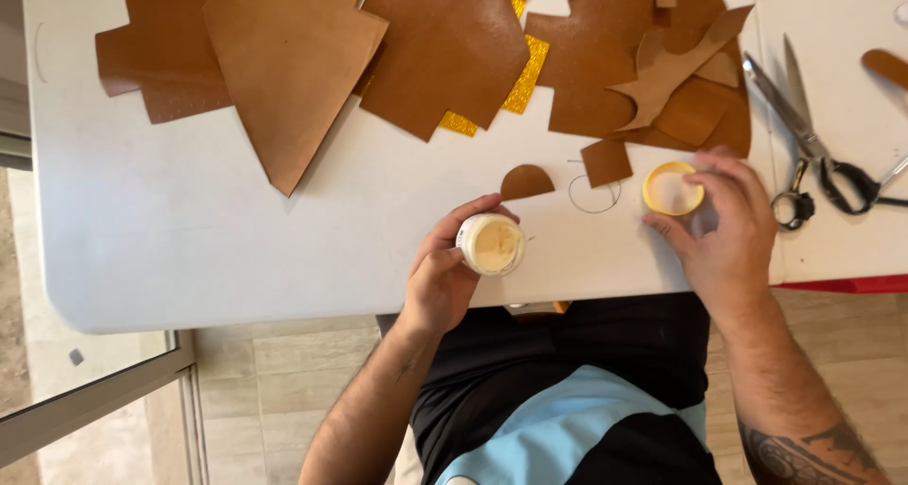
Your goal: Applying adhesive to a leather cutout and buffing it with a cloth in a workshop.
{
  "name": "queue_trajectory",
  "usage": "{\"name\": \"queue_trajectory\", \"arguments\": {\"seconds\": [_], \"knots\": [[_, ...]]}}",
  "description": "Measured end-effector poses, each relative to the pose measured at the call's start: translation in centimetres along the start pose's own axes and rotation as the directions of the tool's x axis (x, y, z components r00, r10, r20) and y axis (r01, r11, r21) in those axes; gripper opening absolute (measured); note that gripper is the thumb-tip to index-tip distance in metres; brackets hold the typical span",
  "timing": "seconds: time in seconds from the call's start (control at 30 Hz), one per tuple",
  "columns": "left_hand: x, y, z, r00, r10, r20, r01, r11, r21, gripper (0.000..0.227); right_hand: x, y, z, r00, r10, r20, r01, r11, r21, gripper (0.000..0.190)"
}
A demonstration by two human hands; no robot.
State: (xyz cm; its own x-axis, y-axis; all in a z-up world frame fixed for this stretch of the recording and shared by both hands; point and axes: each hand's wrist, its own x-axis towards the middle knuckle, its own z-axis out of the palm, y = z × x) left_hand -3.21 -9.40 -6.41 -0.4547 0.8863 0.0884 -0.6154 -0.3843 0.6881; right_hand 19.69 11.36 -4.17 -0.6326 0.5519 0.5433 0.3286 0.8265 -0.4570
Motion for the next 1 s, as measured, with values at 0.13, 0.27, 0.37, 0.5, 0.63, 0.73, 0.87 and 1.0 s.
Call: {"name": "queue_trajectory", "arguments": {"seconds": [0.13, 0.27, 0.37, 0.5, 0.63, 0.73, 0.87, 1.0], "knots": [[0.4, 1.1, 1.3, 0.996, 0.089, 0.025, -0.091, 0.989, 0.12, 0.076, 0.9, -6.2, -1.3, 0.994, -0.078, -0.081, 0.068, 0.991, -0.119, 0.039], [-0.1, 3.3, 3.4, 0.969, 0.148, 0.197, -0.241, 0.735, 0.634, 0.056, 1.4, -13.1, -2.1, 0.951, -0.128, 0.283, 0.014, 0.927, 0.374, 0.013], [0.3, 3.4, 3.8, 0.949, 0.21, 0.237, -0.316, 0.671, 0.67, 0.056, 1.8, -13.5, -0.6, 0.926, -0.26, 0.274, 0.138, 0.909, 0.394, 0.011], [0.4, 2.1, 3.0, 0.917, 0.312, 0.247, -0.397, 0.684, 0.612, 0.062, 1.2, -14.0, 1.3, 0.962, -0.207, 0.18, 0.104, 0.881, 0.461, 0.009], [0.3, 2.6, 1.6, 0.924, 0.303, 0.232, -0.38, 0.681, 0.626, 0.063, 1.6, -13.6, 0.6, 0.992, -0.088, 0.094, 0.018, 0.817, 0.577, 0.004], [0.4, 2.7, -0.3, 0.922, 0.319, 0.218, -0.381, 0.652, 0.656, 0.063, 2.3, -11.5, 0.8, 0.992, -0.016, 0.126, -0.06, 0.812, 0.58, 0.008], [1.0, 2.8, -2.8, 0.926, 0.354, 0.129, -0.342, 0.645, 0.683, 0.059, 3.9, -8.9, 2.6, 0.974, -0.14, 0.178, 0.064, 0.924, 0.378, 0.01], [1.3, 3.0, -3.0, 0.951, 0.299, 0.078, -0.269, 0.676, 0.686, 0.058, 4.0, -7.8, 5.2, 0.929, -0.273, 0.251, 0.271, 0.962, 0.044, 0.015]]}}
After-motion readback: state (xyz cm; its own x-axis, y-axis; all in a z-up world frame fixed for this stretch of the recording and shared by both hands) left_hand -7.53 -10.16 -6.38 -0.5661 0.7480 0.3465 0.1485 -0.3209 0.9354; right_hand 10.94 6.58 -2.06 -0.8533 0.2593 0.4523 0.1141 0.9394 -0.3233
